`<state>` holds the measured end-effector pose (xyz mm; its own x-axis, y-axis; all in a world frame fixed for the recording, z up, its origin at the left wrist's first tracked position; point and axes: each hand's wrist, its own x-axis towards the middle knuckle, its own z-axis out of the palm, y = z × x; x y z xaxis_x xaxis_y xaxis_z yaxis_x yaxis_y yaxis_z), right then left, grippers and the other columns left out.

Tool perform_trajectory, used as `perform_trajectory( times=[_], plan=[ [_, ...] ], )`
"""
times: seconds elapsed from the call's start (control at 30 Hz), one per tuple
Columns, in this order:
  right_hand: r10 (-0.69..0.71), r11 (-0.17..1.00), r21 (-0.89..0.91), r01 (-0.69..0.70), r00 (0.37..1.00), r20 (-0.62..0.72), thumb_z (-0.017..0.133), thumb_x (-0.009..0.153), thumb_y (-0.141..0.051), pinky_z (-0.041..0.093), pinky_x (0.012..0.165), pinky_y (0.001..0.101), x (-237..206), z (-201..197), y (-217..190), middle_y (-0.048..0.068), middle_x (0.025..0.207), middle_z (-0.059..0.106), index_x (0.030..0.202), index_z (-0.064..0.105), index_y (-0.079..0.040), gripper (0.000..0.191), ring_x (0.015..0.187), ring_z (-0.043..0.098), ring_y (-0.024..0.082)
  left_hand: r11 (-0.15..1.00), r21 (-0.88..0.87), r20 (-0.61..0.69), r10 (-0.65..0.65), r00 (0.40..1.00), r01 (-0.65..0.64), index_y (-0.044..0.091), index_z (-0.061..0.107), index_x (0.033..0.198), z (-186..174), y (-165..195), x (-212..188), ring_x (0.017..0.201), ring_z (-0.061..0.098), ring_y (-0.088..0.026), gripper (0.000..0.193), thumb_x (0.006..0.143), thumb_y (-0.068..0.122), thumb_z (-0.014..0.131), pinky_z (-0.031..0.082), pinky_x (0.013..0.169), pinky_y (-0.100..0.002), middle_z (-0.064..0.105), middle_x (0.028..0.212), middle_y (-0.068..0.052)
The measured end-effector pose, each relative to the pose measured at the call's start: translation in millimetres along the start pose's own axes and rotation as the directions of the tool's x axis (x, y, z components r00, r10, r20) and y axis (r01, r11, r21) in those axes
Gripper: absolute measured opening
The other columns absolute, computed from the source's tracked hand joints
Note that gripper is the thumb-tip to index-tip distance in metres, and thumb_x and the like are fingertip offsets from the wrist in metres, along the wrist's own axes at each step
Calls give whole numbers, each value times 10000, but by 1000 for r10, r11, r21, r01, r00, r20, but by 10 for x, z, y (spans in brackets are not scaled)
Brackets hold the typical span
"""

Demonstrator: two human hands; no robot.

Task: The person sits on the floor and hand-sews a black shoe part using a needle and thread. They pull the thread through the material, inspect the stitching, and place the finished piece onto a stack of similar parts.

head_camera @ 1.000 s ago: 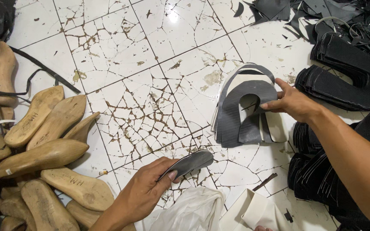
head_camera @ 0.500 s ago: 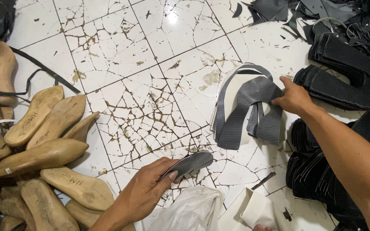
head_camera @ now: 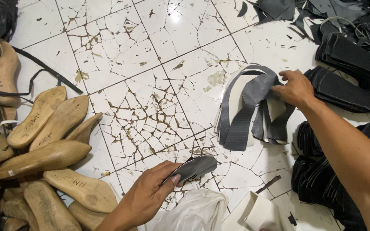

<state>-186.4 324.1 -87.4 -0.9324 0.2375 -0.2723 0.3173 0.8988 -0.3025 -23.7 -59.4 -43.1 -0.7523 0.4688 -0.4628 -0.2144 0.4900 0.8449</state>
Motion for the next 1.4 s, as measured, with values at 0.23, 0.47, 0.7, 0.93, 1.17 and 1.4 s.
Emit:
perform_trajectory(
  times=[0.23,0.47,0.7,0.93,1.17,1.4],
  plan=[
    [-249,908,-345,237,968,12,829,829,-368,474,998,486,66,103,-230,160,1273,635,1391,639,-167,627,1183,595,363,1000,8,-1,16,1000,-16,43,669,1154,-62,-59,23,781,613,-225,264,997,187,514,498,759,-339,632,851,-75],
    [-33,992,-122,32,999,-3,833,822,-313,490,975,477,180,149,-318,142,1242,616,1294,705,-151,516,1171,598,341,996,-50,-22,69,997,-70,17,667,1140,-80,-134,27,796,626,-220,242,990,159,540,511,760,-330,641,869,-84],
    [-188,954,-251,161,978,-90,790,903,-322,495,1000,453,118,207,-237,147,1317,609,1388,662,-150,530,1206,588,325,998,-56,-12,28,1000,-28,27,663,1173,-79,-168,57,805,637,-213,264,986,166,538,512,766,-328,650,876,-80],
    [-404,843,-379,381,914,22,755,839,-346,386,1065,486,191,218,-257,78,1423,556,1305,692,-234,483,1319,460,299,1000,-18,0,16,1000,-16,38,672,1145,-66,-119,69,794,628,-213,246,993,176,537,506,753,-330,641,863,-75],
    [-277,840,-455,294,955,106,768,866,-317,395,1076,433,193,140,-407,55,1289,644,1329,688,-252,474,1259,534,286,1000,-17,-2,6,1000,-7,35,674,1127,-70,-124,64,777,616,-223,241,987,175,538,503,742,-336,636,857,-80],
    [-116,992,-38,118,991,67,729,945,-299,512,979,445,277,137,-486,116,1245,681,1306,704,-106,410,1115,653,292,1000,-19,-4,16,1000,-16,20,676,1088,-98,-153,69,785,609,-221,226,997,174,537,499,752,-337,638,864,-79]
  ],
)
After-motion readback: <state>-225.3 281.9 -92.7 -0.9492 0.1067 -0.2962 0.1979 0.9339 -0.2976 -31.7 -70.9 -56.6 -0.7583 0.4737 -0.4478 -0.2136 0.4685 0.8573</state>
